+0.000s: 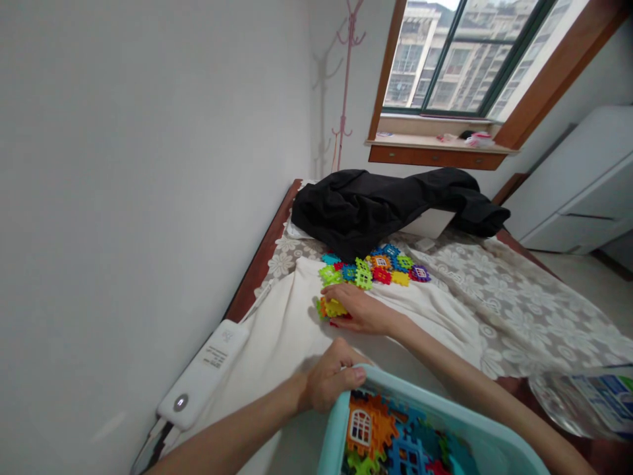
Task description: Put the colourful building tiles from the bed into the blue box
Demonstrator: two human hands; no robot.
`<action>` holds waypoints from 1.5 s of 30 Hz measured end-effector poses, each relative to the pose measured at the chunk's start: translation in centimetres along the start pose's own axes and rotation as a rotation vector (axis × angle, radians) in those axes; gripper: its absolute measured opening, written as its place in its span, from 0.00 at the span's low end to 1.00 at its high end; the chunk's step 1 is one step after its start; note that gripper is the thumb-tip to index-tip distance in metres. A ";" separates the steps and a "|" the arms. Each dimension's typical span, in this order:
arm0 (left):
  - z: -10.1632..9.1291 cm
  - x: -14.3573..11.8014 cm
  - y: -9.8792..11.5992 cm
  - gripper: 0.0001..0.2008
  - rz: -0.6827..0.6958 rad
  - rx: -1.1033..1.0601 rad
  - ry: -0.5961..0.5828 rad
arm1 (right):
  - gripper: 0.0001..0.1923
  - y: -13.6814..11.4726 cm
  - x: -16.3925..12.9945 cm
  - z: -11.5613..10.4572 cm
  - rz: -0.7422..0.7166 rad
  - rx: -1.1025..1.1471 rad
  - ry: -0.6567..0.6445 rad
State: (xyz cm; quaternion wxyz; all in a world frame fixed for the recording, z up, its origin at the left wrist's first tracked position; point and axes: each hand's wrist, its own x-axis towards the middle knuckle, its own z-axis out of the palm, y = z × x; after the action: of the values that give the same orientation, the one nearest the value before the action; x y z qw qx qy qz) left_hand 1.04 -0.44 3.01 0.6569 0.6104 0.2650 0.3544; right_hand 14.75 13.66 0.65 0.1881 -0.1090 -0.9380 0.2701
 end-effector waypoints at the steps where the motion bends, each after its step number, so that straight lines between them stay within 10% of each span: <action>1: 0.0 0.0 0.1 0.29 -0.003 -0.005 -0.002 | 0.24 0.2 0.4 0.3 -0.001 -0.022 -0.012; 30: 0.0 -0.2 -0.1 0.29 -0.065 0.049 0.042 | 0.25 -0.6 -2.1 2.3 0.007 0.004 -0.029; 38: 0.1 -0.5 -0.4 0.28 -0.070 -0.043 0.069 | 0.23 -4.1 -4.4 -6.4 0.158 0.371 0.194; 45: -0.6 -1.1 -3.5 0.27 -0.188 -0.119 0.354 | 0.30 -12.6 -6.3 -12.4 -0.015 0.551 -0.235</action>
State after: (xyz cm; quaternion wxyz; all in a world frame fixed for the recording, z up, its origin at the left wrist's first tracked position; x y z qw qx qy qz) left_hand 0.44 -0.97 -0.64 0.6653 0.4712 0.4108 0.4081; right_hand 24.28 7.03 15.35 0.1026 -0.0148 -0.8456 0.5236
